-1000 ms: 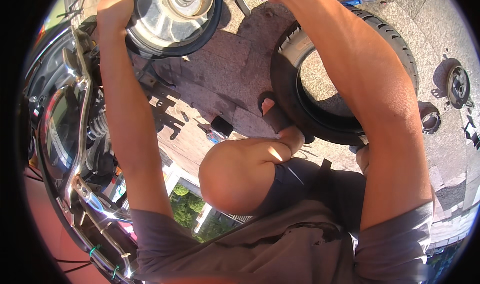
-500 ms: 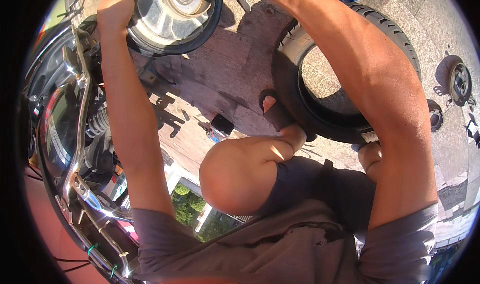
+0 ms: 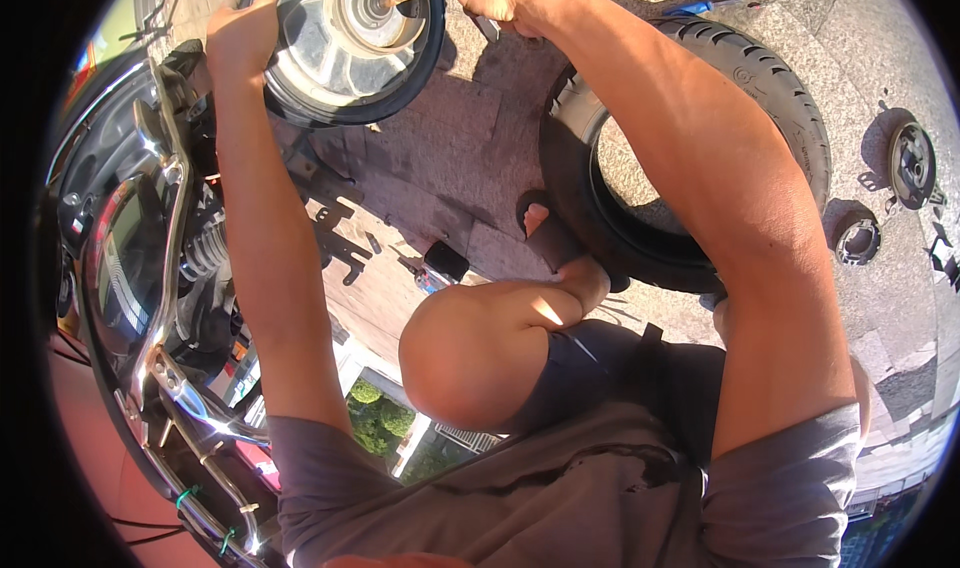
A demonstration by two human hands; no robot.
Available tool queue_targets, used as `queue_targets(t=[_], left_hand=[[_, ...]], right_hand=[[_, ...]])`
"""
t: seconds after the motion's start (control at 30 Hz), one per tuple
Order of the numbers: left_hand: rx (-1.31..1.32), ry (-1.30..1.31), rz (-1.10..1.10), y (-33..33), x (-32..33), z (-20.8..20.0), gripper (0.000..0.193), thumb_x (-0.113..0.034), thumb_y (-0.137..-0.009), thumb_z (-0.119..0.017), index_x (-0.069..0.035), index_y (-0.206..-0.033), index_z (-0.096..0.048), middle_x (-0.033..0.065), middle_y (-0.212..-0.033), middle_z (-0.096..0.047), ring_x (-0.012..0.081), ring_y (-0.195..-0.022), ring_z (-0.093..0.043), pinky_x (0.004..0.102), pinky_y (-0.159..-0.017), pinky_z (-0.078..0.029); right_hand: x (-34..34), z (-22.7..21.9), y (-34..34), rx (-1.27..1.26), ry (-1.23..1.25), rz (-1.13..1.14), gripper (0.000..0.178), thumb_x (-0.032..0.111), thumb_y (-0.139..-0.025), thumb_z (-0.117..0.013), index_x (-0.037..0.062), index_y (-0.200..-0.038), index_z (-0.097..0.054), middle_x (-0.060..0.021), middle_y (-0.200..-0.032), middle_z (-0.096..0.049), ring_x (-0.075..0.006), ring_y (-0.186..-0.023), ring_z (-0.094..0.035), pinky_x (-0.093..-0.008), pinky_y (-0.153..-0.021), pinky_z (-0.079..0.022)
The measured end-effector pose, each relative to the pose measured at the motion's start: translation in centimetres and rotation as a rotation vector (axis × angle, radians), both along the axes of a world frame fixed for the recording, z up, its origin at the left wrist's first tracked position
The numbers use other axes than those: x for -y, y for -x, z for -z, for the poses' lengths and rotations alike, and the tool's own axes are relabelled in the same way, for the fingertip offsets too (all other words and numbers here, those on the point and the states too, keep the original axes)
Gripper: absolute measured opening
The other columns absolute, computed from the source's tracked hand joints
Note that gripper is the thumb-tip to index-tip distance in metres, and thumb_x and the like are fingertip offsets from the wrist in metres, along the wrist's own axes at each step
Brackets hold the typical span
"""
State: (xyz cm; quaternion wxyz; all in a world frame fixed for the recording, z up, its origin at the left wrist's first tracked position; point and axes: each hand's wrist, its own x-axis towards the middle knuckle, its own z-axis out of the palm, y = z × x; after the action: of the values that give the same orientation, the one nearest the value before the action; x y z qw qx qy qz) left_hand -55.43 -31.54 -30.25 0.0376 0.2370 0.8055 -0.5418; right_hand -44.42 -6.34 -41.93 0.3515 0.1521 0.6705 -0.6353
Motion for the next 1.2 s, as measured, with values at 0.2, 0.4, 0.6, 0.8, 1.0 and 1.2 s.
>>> queue_targets(t=[0.2, 0.4, 0.6, 0.8, 1.0, 1.2], left_hand=[[-0.012, 0.066, 0.006, -0.5, -0.4, 0.8, 0.015, -0.023, -0.073, -0.064, -0.017, -0.060, -0.069, 0.0042, -0.060, -0.066, 0.0207, -0.062, -0.065, 0.0382, -0.060, -0.048], [-0.072, -0.205, 0.313, 0.7, 1.9, 1.1, 0.032, -0.035, -0.085, -0.064, -0.010, -0.066, -0.071, 0.0083, -0.064, -0.067, 0.0254, -0.069, -0.066, 0.0406, -0.065, -0.051], [-0.101, -0.251, 0.259, -0.2, 0.4, 0.0, 0.034, -0.036, -0.089, -0.060, -0.007, -0.079, -0.076, 0.0144, -0.085, -0.071, 0.0293, -0.076, -0.068, 0.0403, -0.073, -0.052], [-0.081, -0.110, 0.211, 0.9, 2.0, 1.7, 0.029, -0.029, -0.087, -0.060, -0.006, -0.080, -0.076, 0.0163, -0.091, -0.072, 0.0272, -0.080, -0.069, 0.0400, -0.075, -0.052], [-0.210, -1.060, -0.575, -1.0, -1.6, -1.2, 0.080, -0.063, -0.078, -0.067, 0.001, -0.127, -0.063, 0.0246, -0.121, -0.065, 0.0348, -0.117, -0.060, 0.0376, -0.101, -0.043], [-0.229, -1.100, -0.621, -4.4, -3.7, -1.6, 0.078, -0.061, -0.078, -0.066, -0.001, -0.128, -0.060, 0.0246, -0.120, -0.065, 0.0386, -0.114, -0.061, 0.0433, -0.099, -0.046]], right_hand=[[0.5, -1.5, 0.8, -0.345, -0.042, 0.192, 0.028, 0.018, -0.086, -0.061, 0.0019, -0.106, -0.073, -0.0181, -0.089, -0.072, -0.0258, -0.086, -0.070, -0.0359, -0.080, -0.053], [0.8, -0.4, -0.2, -0.188, 0.108, 0.258, 0.027, 0.016, -0.086, -0.060, -0.0024, -0.102, -0.072, -0.0122, -0.079, -0.070, -0.0203, -0.074, -0.066, -0.0337, -0.069, -0.053], [-0.2, 1.2, 0.9, 0.231, 0.310, 0.202, 0.016, 0.013, -0.080, -0.063, 0.0074, -0.066, -0.063, -0.0004, -0.049, -0.044, -0.0117, -0.035, -0.034, -0.0343, -0.033, -0.022], [-0.8, -1.7, 1.0, -0.174, 0.077, 0.211, 0.018, 0.017, -0.086, -0.061, 0.0032, -0.094, -0.071, -0.0059, -0.063, -0.061, -0.0209, -0.053, -0.058, -0.0352, -0.052, -0.049], [-0.1, -2.0, -1.3, -0.730, 0.062, 0.088, 0.021, 0.013, -0.088, -0.058, 0.0020, -0.103, -0.068, -0.0165, -0.074, -0.068, -0.0296, -0.070, -0.068, -0.0384, -0.068, -0.054], [0.1, -0.5, -3.1, -0.431, 0.412, 0.007, 0.027, 0.018, -0.097, -0.062, 0.0017, -0.118, -0.067, -0.0047, -0.088, -0.068, -0.0128, -0.079, -0.060, -0.0278, -0.071, -0.049]])
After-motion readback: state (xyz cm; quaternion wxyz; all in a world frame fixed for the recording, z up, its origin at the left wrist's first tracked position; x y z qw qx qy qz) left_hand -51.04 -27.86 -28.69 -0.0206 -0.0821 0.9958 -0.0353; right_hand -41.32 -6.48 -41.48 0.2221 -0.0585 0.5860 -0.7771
